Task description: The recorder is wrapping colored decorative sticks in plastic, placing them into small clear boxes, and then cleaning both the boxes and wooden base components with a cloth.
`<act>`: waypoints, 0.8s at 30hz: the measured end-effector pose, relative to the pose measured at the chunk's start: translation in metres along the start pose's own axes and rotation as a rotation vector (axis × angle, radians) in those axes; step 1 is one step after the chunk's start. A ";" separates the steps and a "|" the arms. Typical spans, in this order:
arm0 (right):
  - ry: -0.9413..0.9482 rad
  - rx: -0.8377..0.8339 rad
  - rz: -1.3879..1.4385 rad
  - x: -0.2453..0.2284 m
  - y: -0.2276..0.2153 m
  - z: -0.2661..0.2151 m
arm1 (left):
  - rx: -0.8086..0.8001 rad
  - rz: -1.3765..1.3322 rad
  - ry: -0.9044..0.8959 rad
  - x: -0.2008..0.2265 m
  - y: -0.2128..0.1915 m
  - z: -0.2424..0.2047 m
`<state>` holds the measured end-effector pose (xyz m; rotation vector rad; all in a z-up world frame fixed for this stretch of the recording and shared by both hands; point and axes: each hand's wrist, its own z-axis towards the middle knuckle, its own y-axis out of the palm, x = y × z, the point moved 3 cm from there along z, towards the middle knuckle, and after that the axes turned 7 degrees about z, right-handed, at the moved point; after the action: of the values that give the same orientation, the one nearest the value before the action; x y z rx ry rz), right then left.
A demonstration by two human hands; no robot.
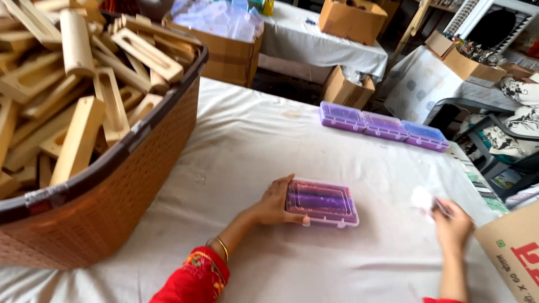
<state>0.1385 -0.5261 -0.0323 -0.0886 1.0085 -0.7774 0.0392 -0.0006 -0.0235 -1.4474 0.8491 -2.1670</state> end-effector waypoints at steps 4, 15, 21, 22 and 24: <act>-0.191 -0.304 0.123 -0.153 0.095 -0.058 | -0.145 0.021 -0.049 -0.010 -0.004 -0.004; -0.605 -0.752 0.069 -0.303 0.150 -0.158 | -0.031 0.073 0.018 -0.020 0.005 -0.002; -0.436 -0.736 0.179 -0.225 0.137 -0.109 | -0.084 0.046 -0.006 -0.006 -0.007 -0.007; -0.474 -0.686 0.171 -0.217 0.132 -0.106 | -0.082 0.036 -0.006 -0.005 -0.007 -0.006; -0.453 -0.683 0.148 -0.232 0.136 -0.121 | -0.086 0.039 -0.012 -0.006 -0.006 -0.005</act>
<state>0.0496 -0.2489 0.0137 -0.7374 0.7940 -0.2292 0.0371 0.0087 -0.0243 -1.4704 0.9687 -2.1147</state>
